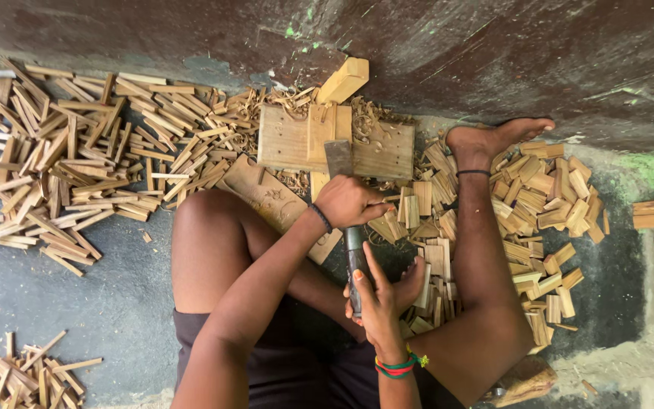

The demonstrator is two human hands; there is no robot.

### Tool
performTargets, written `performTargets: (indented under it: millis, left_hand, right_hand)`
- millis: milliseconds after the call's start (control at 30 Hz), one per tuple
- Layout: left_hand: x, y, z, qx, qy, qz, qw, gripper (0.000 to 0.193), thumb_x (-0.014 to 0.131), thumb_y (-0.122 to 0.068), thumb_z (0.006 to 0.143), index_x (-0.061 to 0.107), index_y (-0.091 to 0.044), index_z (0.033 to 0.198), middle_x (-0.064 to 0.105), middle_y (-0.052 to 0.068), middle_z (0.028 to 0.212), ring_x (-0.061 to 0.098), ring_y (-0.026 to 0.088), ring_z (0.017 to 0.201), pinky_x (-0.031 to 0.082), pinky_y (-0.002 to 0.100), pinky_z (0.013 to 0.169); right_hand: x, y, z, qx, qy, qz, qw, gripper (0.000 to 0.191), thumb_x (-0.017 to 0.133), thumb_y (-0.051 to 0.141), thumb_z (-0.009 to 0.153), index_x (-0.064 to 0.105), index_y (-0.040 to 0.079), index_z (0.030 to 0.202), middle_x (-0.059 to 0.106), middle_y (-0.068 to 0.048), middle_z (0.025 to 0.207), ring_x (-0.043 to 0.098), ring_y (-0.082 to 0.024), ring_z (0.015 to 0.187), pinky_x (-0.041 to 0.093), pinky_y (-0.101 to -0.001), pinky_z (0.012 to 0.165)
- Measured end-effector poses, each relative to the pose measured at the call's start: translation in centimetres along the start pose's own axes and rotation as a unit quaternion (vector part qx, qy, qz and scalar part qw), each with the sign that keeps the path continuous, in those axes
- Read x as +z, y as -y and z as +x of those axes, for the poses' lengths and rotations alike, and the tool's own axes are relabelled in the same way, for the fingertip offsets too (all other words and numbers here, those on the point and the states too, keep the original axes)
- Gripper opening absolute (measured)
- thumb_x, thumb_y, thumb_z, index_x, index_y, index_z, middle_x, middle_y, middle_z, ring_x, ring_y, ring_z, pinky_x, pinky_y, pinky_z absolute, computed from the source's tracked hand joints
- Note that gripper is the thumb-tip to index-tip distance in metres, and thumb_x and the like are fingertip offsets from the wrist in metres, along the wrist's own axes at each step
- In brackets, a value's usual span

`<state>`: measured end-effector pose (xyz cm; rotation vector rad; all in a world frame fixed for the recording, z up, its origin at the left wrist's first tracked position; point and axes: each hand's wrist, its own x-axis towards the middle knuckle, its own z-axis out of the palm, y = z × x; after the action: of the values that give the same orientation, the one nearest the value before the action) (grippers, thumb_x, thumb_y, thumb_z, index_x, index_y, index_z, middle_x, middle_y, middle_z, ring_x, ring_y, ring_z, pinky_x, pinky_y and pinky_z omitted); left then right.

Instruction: The person sits on the floor and uses a chisel and mallet to carve a small wooden block placed on a larger wooden base. They repeatedly strike the chisel to remove wood shavings, occasionally adjusting the block's position.

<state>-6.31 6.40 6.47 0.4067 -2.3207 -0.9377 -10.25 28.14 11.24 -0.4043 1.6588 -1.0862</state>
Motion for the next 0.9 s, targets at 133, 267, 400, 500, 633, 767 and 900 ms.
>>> performTargets:
  millis: [133, 267, 400, 500, 633, 767, 900]
  left_hand:
    - [-0.1, 1.5, 0.7, -0.003, 0.011, -0.019, 1.000, 0.037, 0.070, -0.044, 0.092, 0.074, -0.013, 0.072, 0.068, 0.012, 0.064, 0.065, 0.033, 0.057, 0.051, 0.045, 0.053]
    - [-0.2, 4.0, 3.0, -0.023, 0.036, 0.014, 0.999, 0.041, 0.071, -0.043, 0.091, 0.068, -0.011, 0.066, 0.066, 0.014, 0.059, 0.064, 0.035, 0.054, 0.051, 0.047, 0.053]
    - [0.1, 5.7, 5.0, 0.043, -0.025, 0.029, 0.998, 0.038, 0.069, -0.038, 0.097, 0.066, -0.010, 0.071, 0.068, 0.013, 0.068, 0.065, 0.036, 0.060, 0.051, 0.047, 0.055]
    - [0.4, 5.3, 3.8, 0.044, -0.097, 0.001, 0.994, 0.028, 0.068, -0.034, 0.098, 0.067, -0.010, 0.084, 0.069, 0.009, 0.077, 0.069, 0.031, 0.072, 0.055, 0.044, 0.067]
    - [-0.3, 4.2, -1.0, 0.052, -0.151, 0.090, 0.983, 0.022, 0.073, -0.032, 0.096, 0.068, -0.011, 0.099, 0.067, 0.007, 0.100, 0.066, 0.028, 0.096, 0.053, 0.044, 0.088]
    - [-2.4, 5.0, -2.1, -0.055, -0.157, 0.146, 0.975, 0.038, 0.075, -0.036, 0.094, 0.068, -0.009, 0.120, 0.061, 0.011, 0.115, 0.056, 0.028, 0.105, 0.046, 0.043, 0.091]
    - [-4.2, 6.2, -0.9, -0.067, -0.136, 0.280, 0.948, 0.042, 0.074, -0.039, 0.085, 0.071, -0.021, 0.123, 0.060, 0.007, 0.113, 0.053, 0.025, 0.108, 0.041, 0.045, 0.095]
  right_hand:
    - [0.7, 0.7, 0.6, 0.004, 0.002, 0.012, 1.000, 0.066, 0.055, 0.022, 0.100, 0.032, 0.028, 0.161, 0.058, -0.006, 0.070, 0.052, -0.010, 0.041, 0.036, -0.0216, 0.032]
    - [2.1, 1.7, 3.1, -0.004, -0.002, 0.046, 0.999, 0.064, 0.053, 0.025, 0.100, 0.031, 0.028, 0.160, 0.059, -0.006, 0.069, 0.051, -0.011, 0.040, 0.036, -0.0214, 0.032]
    - [2.6, 2.3, 5.7, -0.052, -0.025, 0.091, 0.994, 0.061, 0.055, 0.026, 0.102, 0.038, 0.022, 0.160, 0.059, -0.006, 0.072, 0.050, -0.010, 0.042, 0.034, -0.0208, 0.032]
    - [1.8, 1.7, 6.0, -0.049, -0.054, 0.093, 0.993, 0.061, 0.056, 0.026, 0.100, 0.039, 0.023, 0.159, 0.061, -0.009, 0.073, 0.050, -0.012, 0.040, 0.034, -0.0219, 0.031]
    - [-0.3, 0.4, 4.7, -0.072, -0.081, 0.134, 0.985, 0.061, 0.056, 0.028, 0.100, 0.038, 0.023, 0.157, 0.062, -0.009, 0.074, 0.052, -0.012, 0.040, 0.036, -0.0224, 0.031]
    - [-2.7, -0.1, 3.8, -0.085, -0.116, 0.128, 0.981, 0.061, 0.058, 0.026, 0.099, 0.038, 0.023, 0.156, 0.063, -0.011, 0.076, 0.052, -0.012, 0.041, 0.037, -0.0233, 0.030]
    - [-3.6, -1.0, 2.5, -0.056, -0.130, 0.143, 0.980, 0.062, 0.059, 0.024, 0.098, 0.038, 0.023, 0.156, 0.061, -0.011, 0.076, 0.053, -0.013, 0.043, 0.036, -0.0221, 0.031]
